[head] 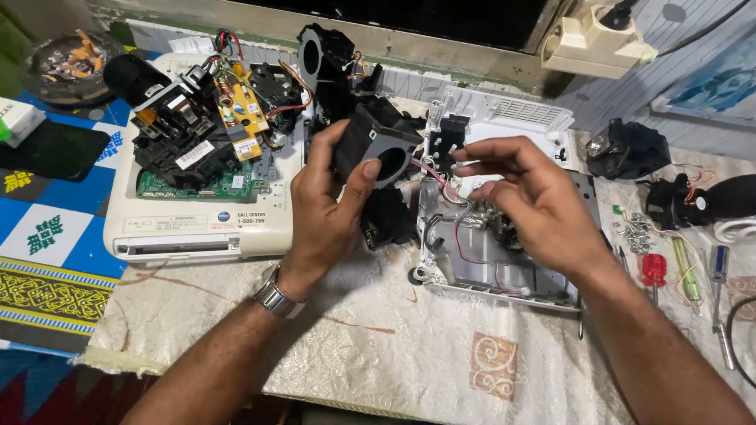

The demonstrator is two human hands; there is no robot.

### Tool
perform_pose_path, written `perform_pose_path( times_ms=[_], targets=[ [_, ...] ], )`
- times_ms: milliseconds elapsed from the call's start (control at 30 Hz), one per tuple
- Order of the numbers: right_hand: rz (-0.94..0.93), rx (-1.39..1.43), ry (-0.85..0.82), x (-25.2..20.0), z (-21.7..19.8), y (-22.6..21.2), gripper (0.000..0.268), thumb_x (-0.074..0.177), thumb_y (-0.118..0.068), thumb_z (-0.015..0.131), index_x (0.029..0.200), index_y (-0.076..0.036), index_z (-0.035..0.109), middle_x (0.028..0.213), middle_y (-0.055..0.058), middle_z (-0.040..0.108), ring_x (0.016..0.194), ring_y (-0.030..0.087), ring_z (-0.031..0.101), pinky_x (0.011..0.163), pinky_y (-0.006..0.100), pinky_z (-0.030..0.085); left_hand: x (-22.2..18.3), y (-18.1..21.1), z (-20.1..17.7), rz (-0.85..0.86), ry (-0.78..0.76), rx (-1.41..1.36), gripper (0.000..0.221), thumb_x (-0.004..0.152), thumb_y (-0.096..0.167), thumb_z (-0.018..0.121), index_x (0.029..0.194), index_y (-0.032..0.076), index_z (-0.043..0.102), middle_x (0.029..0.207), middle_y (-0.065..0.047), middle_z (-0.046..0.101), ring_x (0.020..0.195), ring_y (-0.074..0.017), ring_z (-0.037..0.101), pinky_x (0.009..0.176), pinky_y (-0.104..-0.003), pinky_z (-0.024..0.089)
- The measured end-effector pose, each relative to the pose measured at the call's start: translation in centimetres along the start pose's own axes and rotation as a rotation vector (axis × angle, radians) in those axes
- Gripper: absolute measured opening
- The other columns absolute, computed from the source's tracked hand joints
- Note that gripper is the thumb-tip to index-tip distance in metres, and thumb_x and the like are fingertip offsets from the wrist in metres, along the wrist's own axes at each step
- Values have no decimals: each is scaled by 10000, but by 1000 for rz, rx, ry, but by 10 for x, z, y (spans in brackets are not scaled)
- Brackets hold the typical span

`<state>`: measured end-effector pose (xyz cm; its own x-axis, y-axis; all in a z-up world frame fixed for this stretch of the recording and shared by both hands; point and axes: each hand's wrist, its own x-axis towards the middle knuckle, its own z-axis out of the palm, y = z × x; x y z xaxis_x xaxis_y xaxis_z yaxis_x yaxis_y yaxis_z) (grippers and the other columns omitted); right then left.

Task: Removing the optical engine assembly and cooling fan from a disassembled projector by disconnecting wires and lifting the components.

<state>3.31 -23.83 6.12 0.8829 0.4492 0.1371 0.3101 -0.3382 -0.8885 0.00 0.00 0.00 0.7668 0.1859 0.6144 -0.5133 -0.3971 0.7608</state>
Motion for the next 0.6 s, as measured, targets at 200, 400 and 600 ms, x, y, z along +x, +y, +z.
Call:
perform_pose_path(
  times_ms=[200,400,600],
  targets=[
    [-200,29,-24,-1,2,-3,671,878,-113,674,1444,-58,317,1546,208,445,1361,330,556,1020,405,589,-4,-5,0,86,-143,-166,543,1011,378,639,1428,67,487,1368,-114,625,1104,-192,692,925,-242,591],
    [-372,-222,-96,-3,1,24,593,900,-24,639,1461,-130,479,1496,160,547,1387,311,547,1208,528,424,-6,7,8,303,-411,-236,458,1023,177,681,1434,84,502,1529,-197,528,1504,-389,490,1340,-521,366],
    [-356,-46,6,-2,-1,17,511,894,47,623,1381,-75,524,1420,178,602,1326,323,632,1126,428,567,-1,9,4,190,-344,-341,913,840,136,858,1530,47,266,1660,-245,294,1596,-355,305,1382,-448,245]
  ],
)
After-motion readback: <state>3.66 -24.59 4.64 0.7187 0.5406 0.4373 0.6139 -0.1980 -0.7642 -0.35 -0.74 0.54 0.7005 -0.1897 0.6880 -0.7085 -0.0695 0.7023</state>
